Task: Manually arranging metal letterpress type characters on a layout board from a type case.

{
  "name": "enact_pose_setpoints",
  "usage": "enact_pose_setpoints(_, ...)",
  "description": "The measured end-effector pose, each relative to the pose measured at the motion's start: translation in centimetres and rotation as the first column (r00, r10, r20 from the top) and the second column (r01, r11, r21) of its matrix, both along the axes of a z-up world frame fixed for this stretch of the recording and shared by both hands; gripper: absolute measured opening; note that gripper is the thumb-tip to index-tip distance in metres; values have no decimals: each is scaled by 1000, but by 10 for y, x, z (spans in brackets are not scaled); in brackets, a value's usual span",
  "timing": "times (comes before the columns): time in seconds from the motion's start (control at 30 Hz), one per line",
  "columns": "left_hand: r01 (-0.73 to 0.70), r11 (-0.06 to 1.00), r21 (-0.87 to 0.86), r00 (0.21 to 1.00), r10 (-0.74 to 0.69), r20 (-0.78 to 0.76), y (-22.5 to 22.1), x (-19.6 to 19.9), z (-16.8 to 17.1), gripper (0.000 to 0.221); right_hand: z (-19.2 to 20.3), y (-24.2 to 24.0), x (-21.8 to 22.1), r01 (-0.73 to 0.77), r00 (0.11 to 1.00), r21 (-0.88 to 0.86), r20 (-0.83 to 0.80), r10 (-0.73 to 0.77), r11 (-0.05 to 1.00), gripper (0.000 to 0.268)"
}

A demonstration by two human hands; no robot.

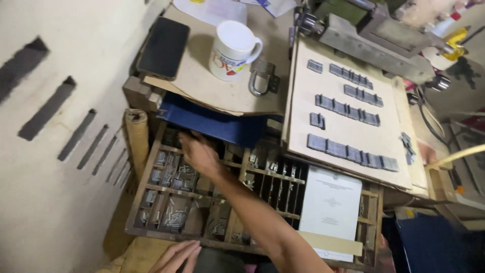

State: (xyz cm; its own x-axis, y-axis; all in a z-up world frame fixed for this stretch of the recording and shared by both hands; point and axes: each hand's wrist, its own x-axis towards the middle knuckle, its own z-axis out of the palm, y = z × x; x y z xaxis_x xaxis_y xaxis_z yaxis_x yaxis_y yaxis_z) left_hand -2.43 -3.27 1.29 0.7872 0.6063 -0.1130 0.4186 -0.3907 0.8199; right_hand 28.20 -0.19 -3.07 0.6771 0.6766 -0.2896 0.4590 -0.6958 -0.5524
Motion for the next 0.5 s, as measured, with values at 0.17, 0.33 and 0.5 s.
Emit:
enact_pose_setpoints(0.17,126,985,-116,992,-124,23,4,-5,-29,43,-36,-79,-18,-160,804,339,590,-77,927,40)
enact_pose_setpoints(0.33,-70,993,-92,955,94,283,-7,9,-13,28,-37,-95,27,-38,651,317,727,-217,948,20)
enact_pose_setpoints(0.5,-43,999,21,856,26,516,8,23,5,35,-25,-74,40,128,742,194,632,-224,973,31)
